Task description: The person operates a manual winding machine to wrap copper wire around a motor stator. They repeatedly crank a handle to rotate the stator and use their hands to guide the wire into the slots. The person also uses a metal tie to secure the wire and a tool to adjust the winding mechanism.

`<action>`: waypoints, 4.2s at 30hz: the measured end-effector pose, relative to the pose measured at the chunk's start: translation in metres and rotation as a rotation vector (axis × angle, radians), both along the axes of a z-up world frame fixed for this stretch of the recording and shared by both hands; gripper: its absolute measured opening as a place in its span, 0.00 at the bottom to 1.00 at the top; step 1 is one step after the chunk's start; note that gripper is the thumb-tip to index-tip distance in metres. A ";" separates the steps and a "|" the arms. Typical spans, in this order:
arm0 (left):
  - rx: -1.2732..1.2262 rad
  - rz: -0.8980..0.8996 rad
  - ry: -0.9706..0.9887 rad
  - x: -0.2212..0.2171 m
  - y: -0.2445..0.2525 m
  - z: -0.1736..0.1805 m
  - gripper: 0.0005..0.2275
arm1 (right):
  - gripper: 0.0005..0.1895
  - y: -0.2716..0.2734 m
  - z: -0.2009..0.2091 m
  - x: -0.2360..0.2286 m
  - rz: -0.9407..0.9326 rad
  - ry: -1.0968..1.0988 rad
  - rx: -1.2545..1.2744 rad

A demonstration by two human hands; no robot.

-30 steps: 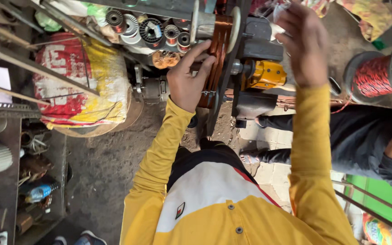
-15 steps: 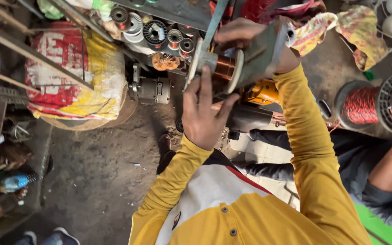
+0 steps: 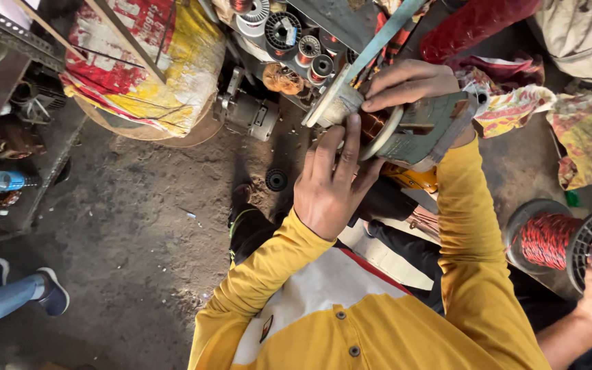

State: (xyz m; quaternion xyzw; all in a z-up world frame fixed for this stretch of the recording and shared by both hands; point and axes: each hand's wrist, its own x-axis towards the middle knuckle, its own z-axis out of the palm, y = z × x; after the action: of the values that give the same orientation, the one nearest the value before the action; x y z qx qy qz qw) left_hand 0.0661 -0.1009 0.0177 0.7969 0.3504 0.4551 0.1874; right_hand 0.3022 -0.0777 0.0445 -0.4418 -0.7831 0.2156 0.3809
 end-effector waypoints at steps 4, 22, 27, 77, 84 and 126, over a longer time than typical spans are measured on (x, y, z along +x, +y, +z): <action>-0.036 -0.024 -0.036 -0.001 0.000 0.001 0.30 | 0.22 0.002 0.006 0.000 0.005 -0.105 0.044; 0.019 -0.139 -0.110 0.000 0.037 -0.050 0.26 | 0.17 -0.005 0.001 -0.002 -0.314 0.158 -0.028; -0.481 -0.429 -0.287 -0.041 0.094 -0.117 0.21 | 0.16 -0.065 -0.014 -0.028 -0.881 0.305 0.124; -0.281 -0.075 -0.512 0.034 0.000 -0.051 0.28 | 0.32 0.016 -0.066 0.007 -0.300 1.066 -0.515; -0.237 -0.087 -0.515 0.034 0.005 -0.056 0.27 | 0.30 0.026 -0.069 0.008 -0.258 1.041 -0.473; -0.092 -0.281 -0.272 0.013 0.027 -0.029 0.34 | 0.23 0.010 -0.009 -0.026 -0.334 0.045 0.429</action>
State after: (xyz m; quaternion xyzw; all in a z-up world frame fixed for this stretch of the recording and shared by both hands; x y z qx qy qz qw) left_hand 0.0794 -0.0737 -0.0113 0.7596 0.2276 0.5115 0.3310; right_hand 0.2760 -0.0677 0.0358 -0.4693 -0.7183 -0.0113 0.5134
